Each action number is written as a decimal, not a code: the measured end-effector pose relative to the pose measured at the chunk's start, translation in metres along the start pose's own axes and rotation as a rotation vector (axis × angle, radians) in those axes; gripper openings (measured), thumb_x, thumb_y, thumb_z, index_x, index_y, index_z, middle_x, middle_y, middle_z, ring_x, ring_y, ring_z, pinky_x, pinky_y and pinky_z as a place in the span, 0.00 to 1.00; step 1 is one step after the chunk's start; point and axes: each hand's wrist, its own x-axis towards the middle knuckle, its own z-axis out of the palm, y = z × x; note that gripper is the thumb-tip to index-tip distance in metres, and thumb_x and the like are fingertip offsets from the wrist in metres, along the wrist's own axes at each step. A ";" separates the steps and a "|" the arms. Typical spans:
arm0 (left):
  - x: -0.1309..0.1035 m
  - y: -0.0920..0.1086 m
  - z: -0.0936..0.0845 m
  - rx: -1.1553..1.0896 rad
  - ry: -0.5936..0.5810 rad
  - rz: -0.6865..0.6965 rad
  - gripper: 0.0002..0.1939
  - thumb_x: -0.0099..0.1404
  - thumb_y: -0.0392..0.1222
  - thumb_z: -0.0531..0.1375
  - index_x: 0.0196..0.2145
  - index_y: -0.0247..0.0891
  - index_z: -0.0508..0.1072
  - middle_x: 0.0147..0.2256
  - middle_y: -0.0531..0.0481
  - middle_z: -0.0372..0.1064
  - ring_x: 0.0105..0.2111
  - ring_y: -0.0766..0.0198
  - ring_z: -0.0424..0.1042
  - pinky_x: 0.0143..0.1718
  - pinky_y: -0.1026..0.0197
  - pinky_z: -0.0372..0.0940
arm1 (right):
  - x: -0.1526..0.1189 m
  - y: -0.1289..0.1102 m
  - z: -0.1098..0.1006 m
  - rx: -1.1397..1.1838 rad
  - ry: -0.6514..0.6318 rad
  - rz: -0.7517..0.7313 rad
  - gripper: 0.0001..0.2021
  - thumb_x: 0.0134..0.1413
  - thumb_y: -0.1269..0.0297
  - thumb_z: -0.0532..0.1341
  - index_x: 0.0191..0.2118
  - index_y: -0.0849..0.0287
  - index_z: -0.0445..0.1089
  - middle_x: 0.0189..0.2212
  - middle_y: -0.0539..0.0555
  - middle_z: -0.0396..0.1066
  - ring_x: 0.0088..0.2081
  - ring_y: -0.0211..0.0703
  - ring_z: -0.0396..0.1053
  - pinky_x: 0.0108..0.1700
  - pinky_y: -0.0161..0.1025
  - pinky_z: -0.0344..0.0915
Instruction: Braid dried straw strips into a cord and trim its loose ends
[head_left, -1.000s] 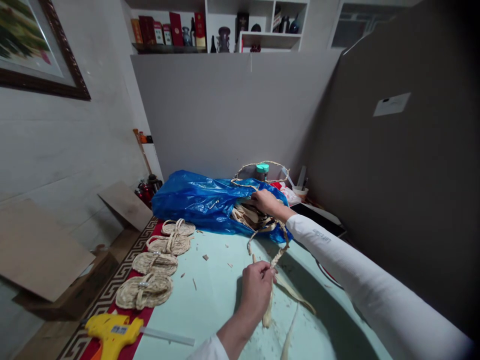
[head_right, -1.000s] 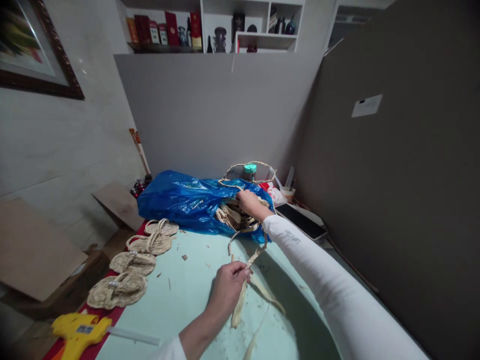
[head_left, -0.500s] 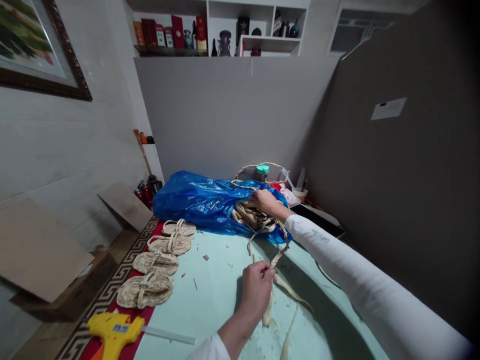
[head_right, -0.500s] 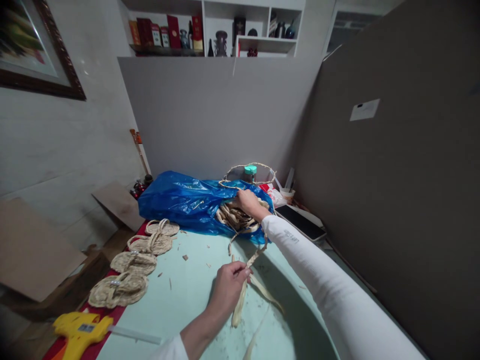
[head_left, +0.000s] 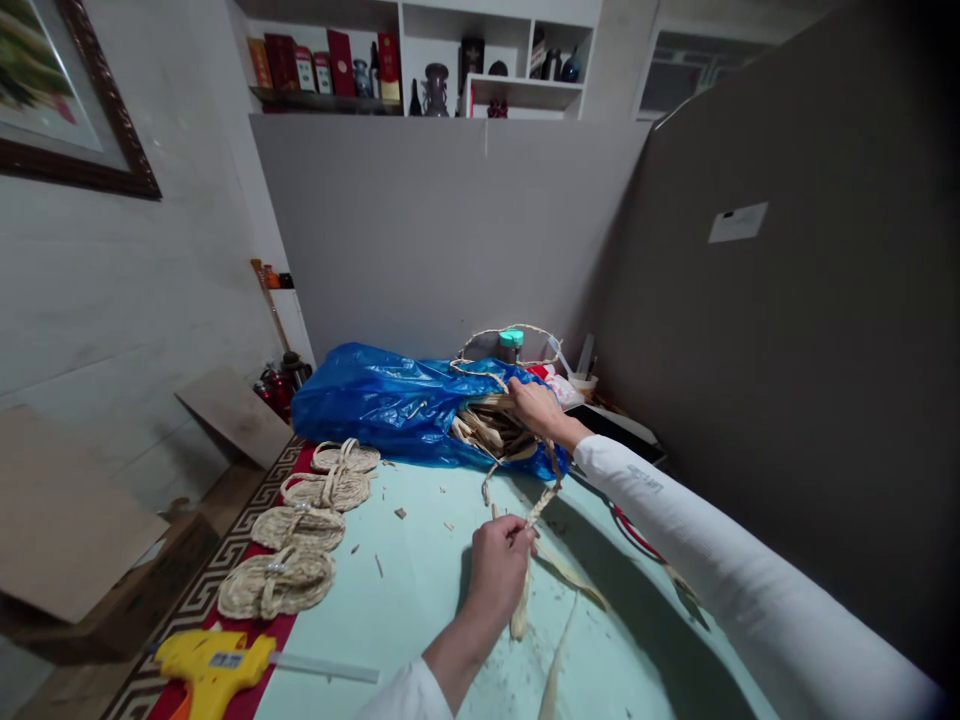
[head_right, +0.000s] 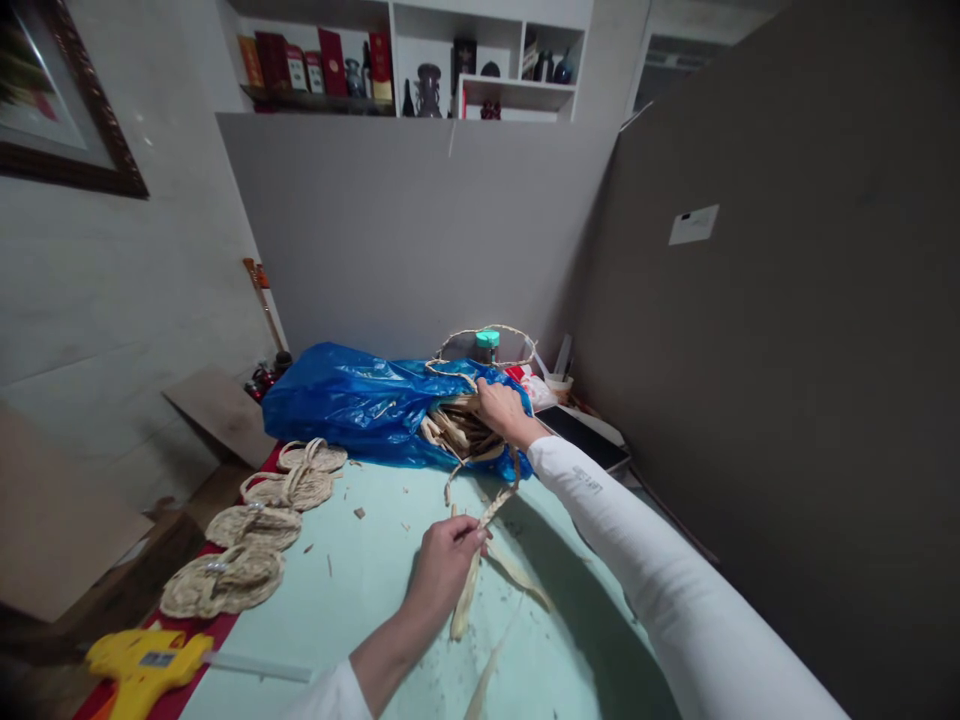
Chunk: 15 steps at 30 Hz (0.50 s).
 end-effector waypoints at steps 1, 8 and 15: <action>0.000 0.000 0.000 -0.001 0.000 -0.001 0.10 0.58 0.38 0.55 0.21 0.38 0.72 0.21 0.52 0.70 0.26 0.63 0.66 0.29 0.63 0.56 | -0.001 0.002 -0.001 0.020 0.004 0.005 0.17 0.63 0.59 0.57 0.52 0.63 0.66 0.45 0.59 0.70 0.43 0.46 0.70 0.44 0.46 0.68; 0.001 0.000 0.000 -0.012 -0.001 -0.001 0.09 0.57 0.38 0.55 0.22 0.38 0.72 0.22 0.52 0.69 0.25 0.63 0.66 0.29 0.63 0.56 | -0.028 0.032 -0.016 0.189 0.046 -0.033 0.17 0.58 0.53 0.59 0.46 0.60 0.71 0.38 0.61 0.75 0.39 0.49 0.70 0.36 0.36 0.59; 0.003 -0.004 0.000 -0.040 -0.012 0.016 0.09 0.58 0.39 0.55 0.24 0.37 0.73 0.23 0.51 0.70 0.26 0.62 0.67 0.31 0.63 0.57 | -0.090 0.076 -0.029 0.456 0.050 0.004 0.23 0.63 0.50 0.49 0.34 0.62 0.73 0.27 0.56 0.73 0.28 0.41 0.67 0.31 0.34 0.58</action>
